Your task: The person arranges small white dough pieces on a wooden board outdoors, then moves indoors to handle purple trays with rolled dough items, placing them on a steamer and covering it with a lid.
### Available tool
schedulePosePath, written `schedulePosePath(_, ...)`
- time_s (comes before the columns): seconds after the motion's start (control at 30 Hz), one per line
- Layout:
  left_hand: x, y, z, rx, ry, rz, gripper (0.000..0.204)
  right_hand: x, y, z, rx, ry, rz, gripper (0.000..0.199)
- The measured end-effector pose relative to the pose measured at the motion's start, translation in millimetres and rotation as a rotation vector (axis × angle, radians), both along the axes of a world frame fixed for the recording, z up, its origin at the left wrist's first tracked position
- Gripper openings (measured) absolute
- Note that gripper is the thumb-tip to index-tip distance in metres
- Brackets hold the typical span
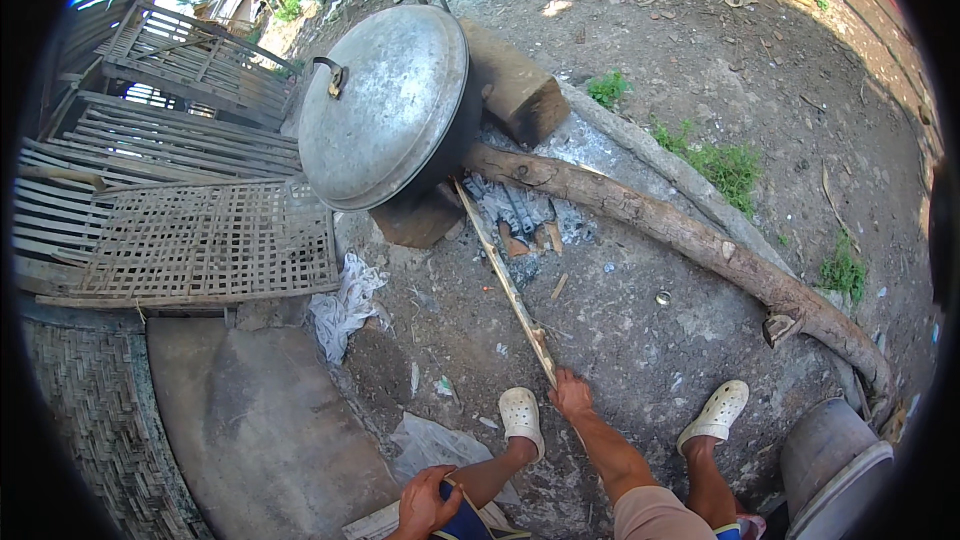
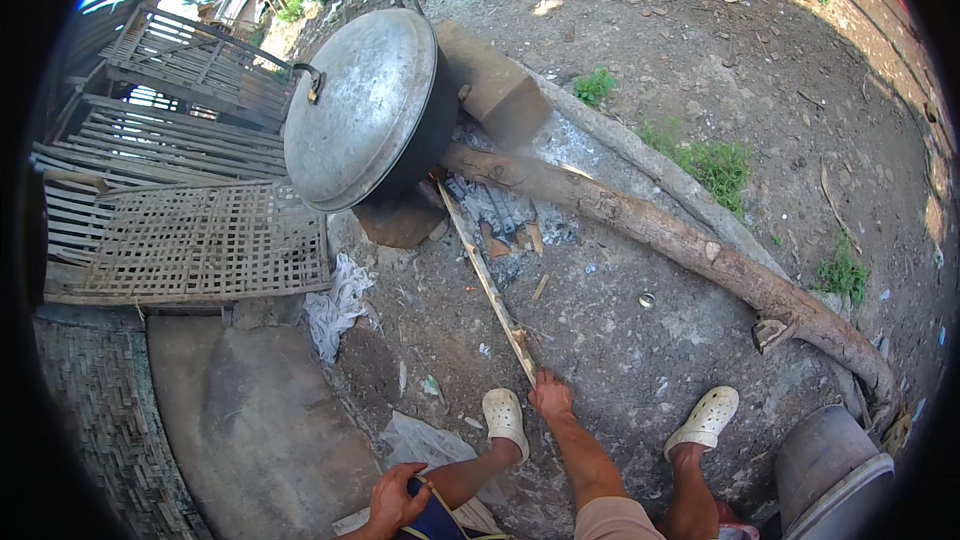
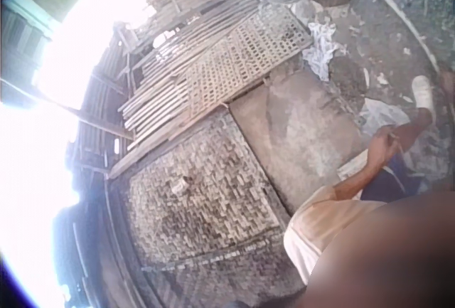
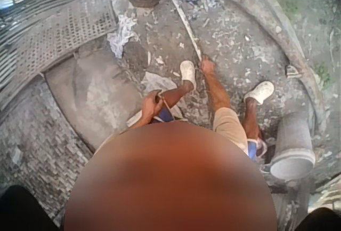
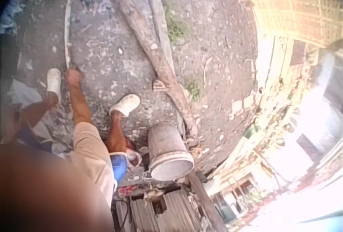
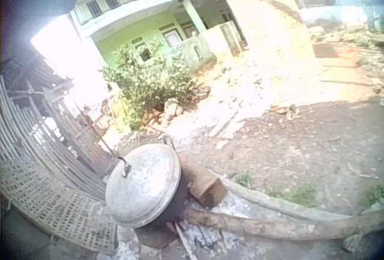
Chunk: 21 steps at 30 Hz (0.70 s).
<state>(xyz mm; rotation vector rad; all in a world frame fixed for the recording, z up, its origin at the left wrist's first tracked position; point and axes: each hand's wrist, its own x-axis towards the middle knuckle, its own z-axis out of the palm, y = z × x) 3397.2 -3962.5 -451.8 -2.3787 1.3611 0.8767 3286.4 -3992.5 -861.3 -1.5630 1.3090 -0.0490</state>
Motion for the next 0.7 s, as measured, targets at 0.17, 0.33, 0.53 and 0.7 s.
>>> schedulePosePath(0.17, 26.4, 19.8, -6.0, 0.034, 0.051, -0.027, 0.044, 30.4, -28.8, 11.3, -0.125, -0.013, -0.099, 0.062)
schedulePosePath(0.33, 32.9, 3.4, -8.7, -0.038, 0.007, -0.107, 0.037, 29.6, -116.4, 2.5, -0.077, 0.172, -0.162, 0.055)
schedulePosePath(0.53, 51.2, -8.0, -18.9, -0.038, 0.022, -0.248, 0.036, -18.4, -28.2, 86.6, 0.044, 0.241, 0.012, 0.057)
schedulePosePath(0.7, 54.7, -17.6, -41.1, -0.129, 0.053, -0.624, 0.035, -141.3, 70.0, 214.4, 0.172, 0.182, -0.035, 0.052)
